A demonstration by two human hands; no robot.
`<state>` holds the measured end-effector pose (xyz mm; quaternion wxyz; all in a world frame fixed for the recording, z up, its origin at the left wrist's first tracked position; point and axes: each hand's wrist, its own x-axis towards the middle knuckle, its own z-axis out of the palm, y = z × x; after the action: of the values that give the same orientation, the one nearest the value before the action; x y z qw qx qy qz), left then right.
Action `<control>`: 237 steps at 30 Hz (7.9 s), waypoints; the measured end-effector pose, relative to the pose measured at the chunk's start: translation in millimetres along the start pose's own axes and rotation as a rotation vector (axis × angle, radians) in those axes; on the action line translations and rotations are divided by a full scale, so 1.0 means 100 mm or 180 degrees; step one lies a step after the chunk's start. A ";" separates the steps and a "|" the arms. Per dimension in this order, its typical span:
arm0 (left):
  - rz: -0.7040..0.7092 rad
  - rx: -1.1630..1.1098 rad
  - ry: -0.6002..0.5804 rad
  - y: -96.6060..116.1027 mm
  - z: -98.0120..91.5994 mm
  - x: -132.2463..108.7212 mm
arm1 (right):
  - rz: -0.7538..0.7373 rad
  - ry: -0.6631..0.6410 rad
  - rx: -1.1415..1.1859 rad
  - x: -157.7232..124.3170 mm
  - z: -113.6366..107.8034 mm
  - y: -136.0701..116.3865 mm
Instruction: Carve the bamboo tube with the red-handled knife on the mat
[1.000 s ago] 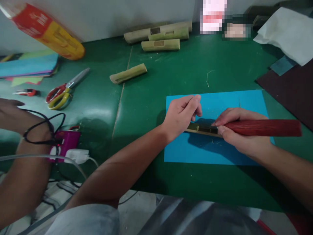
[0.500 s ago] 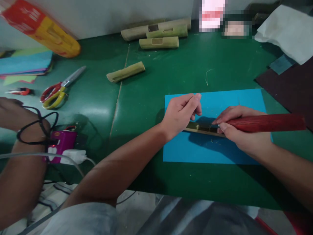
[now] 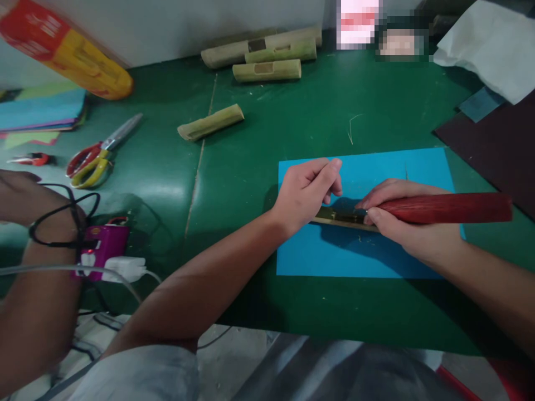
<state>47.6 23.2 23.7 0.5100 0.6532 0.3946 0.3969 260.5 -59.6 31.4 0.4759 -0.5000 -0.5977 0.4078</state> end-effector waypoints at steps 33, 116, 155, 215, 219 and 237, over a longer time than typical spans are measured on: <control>0.0003 -0.0112 0.0012 0.00 0.00 0.01 | 0.0035 0.0173 0.0128 0.01 0.01 -0.06; -0.0015 -0.0069 -0.0081 -0.02 0.00 0.03 | 0.0727 -0.0111 0.0123 0.03 0.03 -0.02; -0.0012 0.0006 0.0028 -0.03 0.01 0.01 | 0.0404 0.0282 -0.0098 0.04 0.09 -0.03; 0.0311 0.0279 -0.0351 -0.03 -0.11 0.02 | -0.0568 0.0280 -0.0818 -0.10 0.00 0.03; 0.0417 0.0613 -0.0412 -0.03 -0.11 0.01 | -0.0184 0.0163 -0.0758 -0.10 -0.07 -0.05; 0.0112 0.0418 -0.0480 -0.05 -0.05 0.00 | 0.0332 -0.0541 0.0136 0.08 -0.09 -0.04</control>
<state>42.8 26.1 20.0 0.4873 0.7200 0.3688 0.3288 267.9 -52.0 38.5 0.4121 -0.4838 -0.6003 0.4856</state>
